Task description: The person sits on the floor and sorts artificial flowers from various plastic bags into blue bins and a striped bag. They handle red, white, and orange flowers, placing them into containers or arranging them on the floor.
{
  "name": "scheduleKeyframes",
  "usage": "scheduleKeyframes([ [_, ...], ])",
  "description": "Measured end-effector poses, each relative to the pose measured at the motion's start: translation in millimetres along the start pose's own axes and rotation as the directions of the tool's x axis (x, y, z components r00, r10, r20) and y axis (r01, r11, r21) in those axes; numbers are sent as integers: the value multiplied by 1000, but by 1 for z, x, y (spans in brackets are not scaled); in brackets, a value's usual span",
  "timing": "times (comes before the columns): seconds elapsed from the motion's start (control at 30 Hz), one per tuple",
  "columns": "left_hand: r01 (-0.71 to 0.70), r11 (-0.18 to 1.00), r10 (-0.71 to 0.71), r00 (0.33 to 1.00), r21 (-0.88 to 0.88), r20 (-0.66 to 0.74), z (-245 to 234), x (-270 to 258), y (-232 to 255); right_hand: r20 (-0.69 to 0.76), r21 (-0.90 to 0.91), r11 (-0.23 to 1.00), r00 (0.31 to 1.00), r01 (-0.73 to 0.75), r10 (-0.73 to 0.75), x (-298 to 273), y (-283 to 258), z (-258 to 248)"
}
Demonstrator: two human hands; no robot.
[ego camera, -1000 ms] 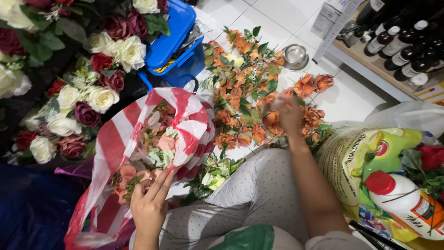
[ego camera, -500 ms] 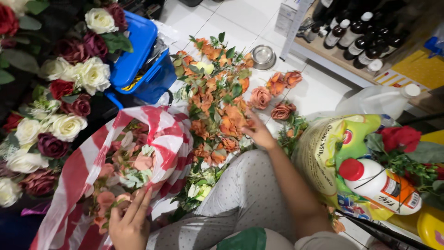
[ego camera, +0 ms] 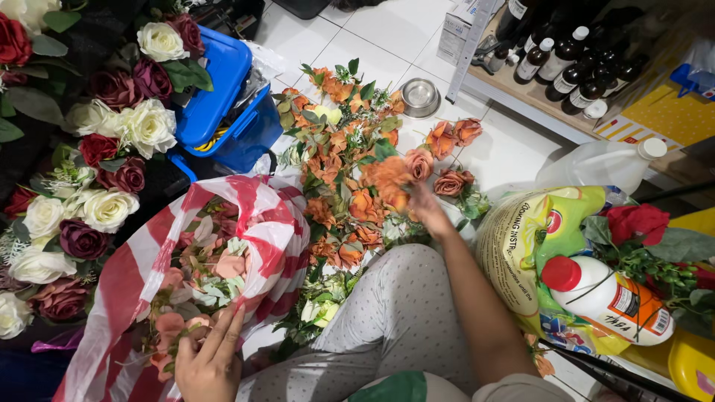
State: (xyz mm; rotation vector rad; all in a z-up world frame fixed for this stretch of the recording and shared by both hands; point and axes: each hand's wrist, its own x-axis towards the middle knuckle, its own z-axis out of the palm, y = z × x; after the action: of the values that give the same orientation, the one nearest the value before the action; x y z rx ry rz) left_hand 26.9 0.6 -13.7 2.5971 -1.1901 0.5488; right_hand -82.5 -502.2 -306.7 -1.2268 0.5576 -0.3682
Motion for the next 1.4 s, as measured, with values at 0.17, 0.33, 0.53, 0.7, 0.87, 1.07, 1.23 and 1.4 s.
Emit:
scheduleKeyframes([
  [0.17, 11, 999, -11, 1000, 30, -5, -3, -1, 3, -322, -92, 976, 922, 195, -215, -4, -19, -44],
  [0.33, -13, 1000, 13, 1000, -4, -14, -3, 2, 0, -400, -796, 465, 913, -389, 78, -37, 12, -44],
  [0.53, -45, 999, 46, 998, 9, -53, -2, 2, 3, -110, -775, 599, 976, -202, 186, -28, 35, -19],
  [0.7, -29, 999, 28, 999, -33, -44, -1, 2, 0, -362, -770, 555, 932, -316, 29, -15, -24, -5],
  [0.87, -31, 997, 30, 1000, -72, -9, -2, 0, -3, -797, -546, 509, 601, -666, -68, 5, -61, -7],
  [1.07, -43, 998, 42, 999, -52, -26, -1, 0, -5, -598, -463, 680, 767, -568, 233, 41, -2, -4],
  [1.23, -59, 996, 56, 997, -66, -46, 3, 4, -4, -85, -926, 353, 986, -132, 146, 47, 11, 7],
  [1.4, -37, 998, 35, 998, -56, -45, 0, 4, -3, -465, -794, 601, 730, -95, -500, 28, -8, -10],
])
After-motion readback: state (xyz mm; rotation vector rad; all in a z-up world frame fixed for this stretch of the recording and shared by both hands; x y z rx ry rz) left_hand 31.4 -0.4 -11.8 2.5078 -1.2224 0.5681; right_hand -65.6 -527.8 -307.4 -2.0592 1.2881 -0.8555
